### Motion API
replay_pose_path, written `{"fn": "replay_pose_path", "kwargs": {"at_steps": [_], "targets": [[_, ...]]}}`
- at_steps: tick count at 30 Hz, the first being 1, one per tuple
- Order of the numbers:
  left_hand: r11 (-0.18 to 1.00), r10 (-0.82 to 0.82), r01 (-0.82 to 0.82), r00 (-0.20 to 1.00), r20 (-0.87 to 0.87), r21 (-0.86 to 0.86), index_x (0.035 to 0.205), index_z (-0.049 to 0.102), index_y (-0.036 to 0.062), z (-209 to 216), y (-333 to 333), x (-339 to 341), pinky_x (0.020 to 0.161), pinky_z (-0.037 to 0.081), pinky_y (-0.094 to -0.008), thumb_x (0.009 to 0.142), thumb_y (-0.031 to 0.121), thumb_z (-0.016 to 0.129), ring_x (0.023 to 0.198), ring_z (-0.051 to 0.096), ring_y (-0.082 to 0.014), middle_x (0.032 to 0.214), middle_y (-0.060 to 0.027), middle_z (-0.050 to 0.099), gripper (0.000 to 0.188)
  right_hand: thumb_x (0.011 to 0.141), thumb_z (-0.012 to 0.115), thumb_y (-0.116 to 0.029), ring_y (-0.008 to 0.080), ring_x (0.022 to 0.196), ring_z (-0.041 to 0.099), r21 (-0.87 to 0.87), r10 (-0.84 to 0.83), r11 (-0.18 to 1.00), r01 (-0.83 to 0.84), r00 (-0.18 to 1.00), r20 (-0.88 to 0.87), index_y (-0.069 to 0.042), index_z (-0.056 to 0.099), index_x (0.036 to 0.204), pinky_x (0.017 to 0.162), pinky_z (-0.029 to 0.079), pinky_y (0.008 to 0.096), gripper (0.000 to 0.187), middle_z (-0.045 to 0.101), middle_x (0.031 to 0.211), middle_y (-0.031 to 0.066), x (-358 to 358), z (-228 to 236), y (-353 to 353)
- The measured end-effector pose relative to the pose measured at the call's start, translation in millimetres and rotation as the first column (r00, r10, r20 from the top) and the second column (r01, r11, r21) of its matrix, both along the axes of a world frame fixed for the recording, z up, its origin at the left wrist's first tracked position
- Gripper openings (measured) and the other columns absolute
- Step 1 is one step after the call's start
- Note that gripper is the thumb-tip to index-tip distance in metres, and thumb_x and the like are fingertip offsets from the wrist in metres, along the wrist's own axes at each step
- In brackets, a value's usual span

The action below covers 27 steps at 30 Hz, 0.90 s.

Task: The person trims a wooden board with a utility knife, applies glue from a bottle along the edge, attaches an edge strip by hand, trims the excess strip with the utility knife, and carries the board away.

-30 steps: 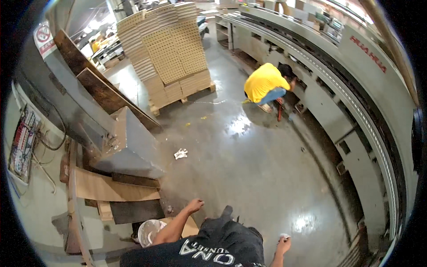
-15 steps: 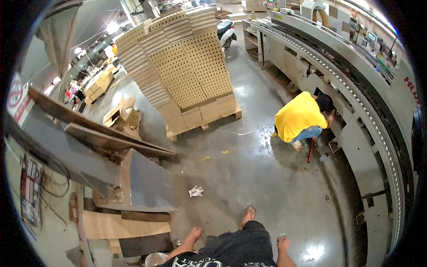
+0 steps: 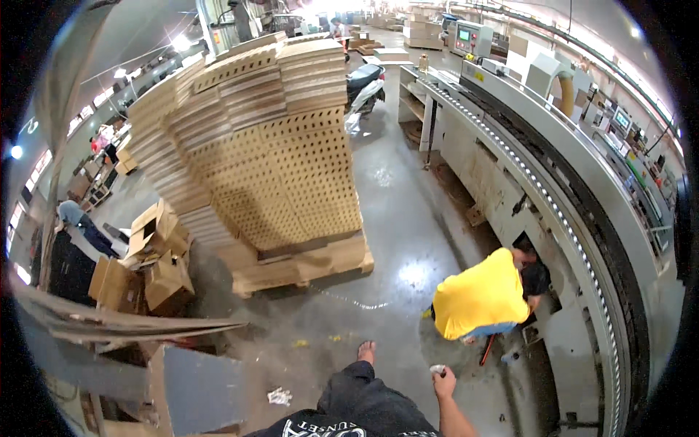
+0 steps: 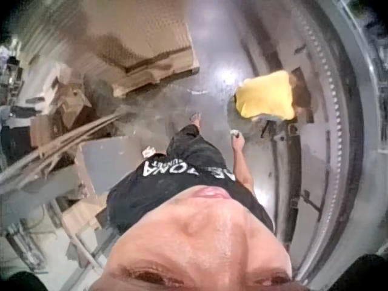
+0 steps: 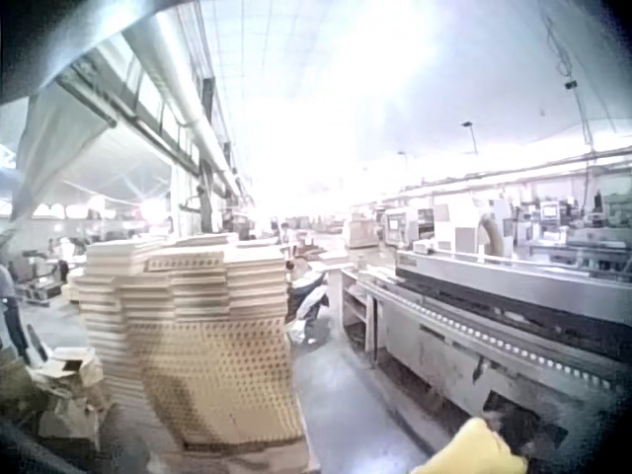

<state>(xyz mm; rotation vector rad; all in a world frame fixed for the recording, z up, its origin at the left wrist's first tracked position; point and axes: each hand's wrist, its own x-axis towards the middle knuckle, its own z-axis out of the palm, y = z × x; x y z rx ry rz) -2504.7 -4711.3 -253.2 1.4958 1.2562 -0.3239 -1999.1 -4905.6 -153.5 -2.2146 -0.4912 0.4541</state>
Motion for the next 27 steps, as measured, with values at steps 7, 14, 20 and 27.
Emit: {"fn": "replay_pose_path", "kwargs": {"at_steps": [7, 14, 20, 27], "targets": [[0.945, 0.318, -0.320, 0.947, 0.048, 0.062, 0.121, 0.068, 0.0051, 92.8, 291.0, 276.7, 0.074, 0.053, -0.0341, 0.100, 0.038, 0.058, 0.091, 0.066, -0.0186, 0.110, -0.0103, 0.071, 0.041, 0.084, 0.072, -0.005, 0.0169, 0.060, 0.064, -0.008, -0.303, 0.953, 0.304, 0.944, -0.130, -0.004, 0.068, 0.093, 0.052, 0.051, 0.0327, 0.010, 0.068, 0.072, 0.0080, 108.2, -80.6, 64.7], [0.952, 0.160, -0.218, 0.952, 0.260, 0.213, 0.129, 0.064, 0.0026, 111.1, 498.5, 520.2, 0.093, 0.051, -0.0381, 0.099, 0.035, 0.063, 0.104, 0.067, -0.0246, 0.113, -0.0132, 0.072, 0.044, 0.088, 0.074, -0.006, 0.0139, 0.054, 0.058, 0.184, -0.434, 0.861, 0.474, 0.874, -0.220, -0.003, 0.064, 0.099, 0.044, 0.045, 0.0300, 0.015, 0.063, 0.072, 0.0069, 274.6, -95.4, 245.4], [0.971, 0.174, -0.207, 0.954, 0.245, 0.117, 0.126, 0.065, -0.0014, 97.1, 558.2, 595.4, 0.087, 0.054, -0.0377, 0.099, 0.037, 0.064, 0.103, 0.066, -0.0219, 0.110, -0.0144, 0.072, 0.047, 0.084, 0.075, -0.009, 0.0206, 0.080, 0.064, 0.099, -0.167, 0.979, 0.177, 0.981, -0.101, 0.000, 0.068, 0.102, 0.078, 0.052, 0.0347, 0.021, 0.070, 0.091, 0.0109, 474.6, 20.9, 499.2], [0.899, 0.410, -0.437, 0.849, 0.335, 0.007, 0.131, 0.061, -0.0036, 140.6, 709.6, 751.2, 0.092, 0.054, -0.0350, 0.102, 0.028, 0.061, 0.105, 0.069, -0.0220, 0.113, -0.0157, 0.073, 0.043, 0.094, 0.072, -0.012, 0.0100, 0.063, 0.053, 0.224, 0.158, 0.961, -0.160, 0.987, 0.026, 0.002, 0.068, 0.102, 0.058, 0.044, 0.0281, 0.016, 0.062, 0.073, 0.0018, 694.8, 117.9, 814.7]]}}
